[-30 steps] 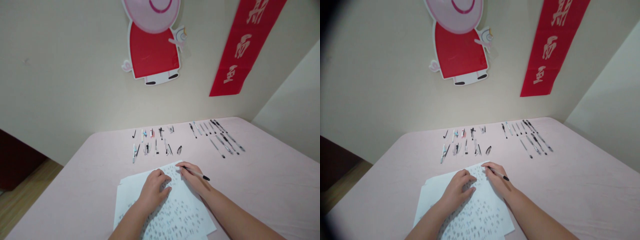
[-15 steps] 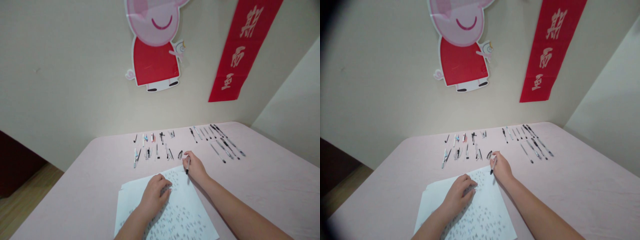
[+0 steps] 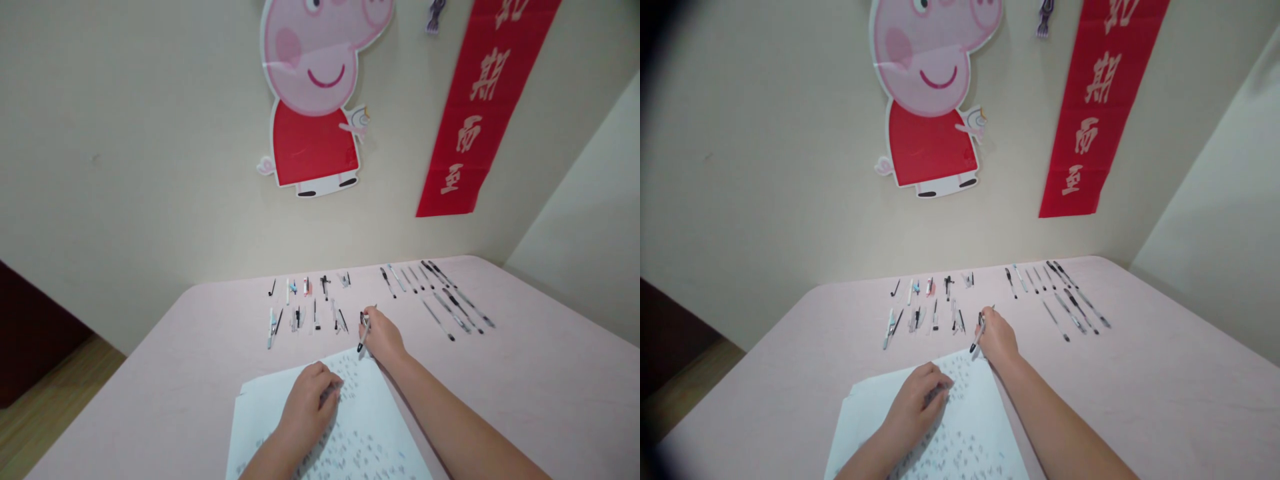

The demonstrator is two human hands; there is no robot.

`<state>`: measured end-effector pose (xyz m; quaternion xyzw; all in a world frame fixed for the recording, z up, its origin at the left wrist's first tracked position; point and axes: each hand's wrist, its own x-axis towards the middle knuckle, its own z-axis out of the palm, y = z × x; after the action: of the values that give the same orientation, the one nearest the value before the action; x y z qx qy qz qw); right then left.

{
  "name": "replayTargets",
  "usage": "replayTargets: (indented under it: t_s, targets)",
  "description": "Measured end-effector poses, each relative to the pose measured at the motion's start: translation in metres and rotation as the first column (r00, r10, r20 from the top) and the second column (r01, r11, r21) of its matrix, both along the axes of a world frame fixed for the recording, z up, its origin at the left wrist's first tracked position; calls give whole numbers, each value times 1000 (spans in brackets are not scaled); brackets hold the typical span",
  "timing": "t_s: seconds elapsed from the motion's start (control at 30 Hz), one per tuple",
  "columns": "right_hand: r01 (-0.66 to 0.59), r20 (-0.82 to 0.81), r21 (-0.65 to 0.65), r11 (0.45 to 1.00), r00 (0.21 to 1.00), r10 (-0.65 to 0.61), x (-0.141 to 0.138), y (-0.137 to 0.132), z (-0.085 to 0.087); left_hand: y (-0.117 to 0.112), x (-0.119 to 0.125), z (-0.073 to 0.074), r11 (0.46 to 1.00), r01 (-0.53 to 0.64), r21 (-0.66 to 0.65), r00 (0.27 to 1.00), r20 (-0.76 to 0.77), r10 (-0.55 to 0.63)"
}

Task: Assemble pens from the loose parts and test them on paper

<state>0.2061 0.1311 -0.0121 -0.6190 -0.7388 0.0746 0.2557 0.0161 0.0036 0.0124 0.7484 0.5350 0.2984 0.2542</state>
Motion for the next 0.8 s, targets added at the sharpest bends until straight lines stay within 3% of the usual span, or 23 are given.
replayTargets:
  t_s: [0.17, 0.37, 0.47, 0.6, 0.7, 0.8]
  targets:
    - [-79, -201, 30, 996, 976, 83, 7, 0, -1, 3, -1, -4, 999, -35, 18, 997, 74, 34]
    - [-249, -553, 73, 966, 796, 246, -8, -13, 11, 8, -1, -14, 983, -178, -31, 940, 290, 179]
    - [-430, -539, 86, 899, 738, 405, -20, -26, 17, 11, -1, -21, 958, -263, -115, 852, 438, 286]
    - [-606, -451, 71, 792, 689, 568, -30, -43, 27, 13, -2, -22, 941, -285, -183, 763, 551, 338]
    - [-664, -450, 41, 746, 655, 607, -35, -53, 32, 14, -3, -17, 943, -262, -204, 742, 583, 332]
    - [-688, -473, 20, 726, 633, 613, -38, -57, 33, 13, -3, -8, 952, -242, -185, 767, 565, 305]
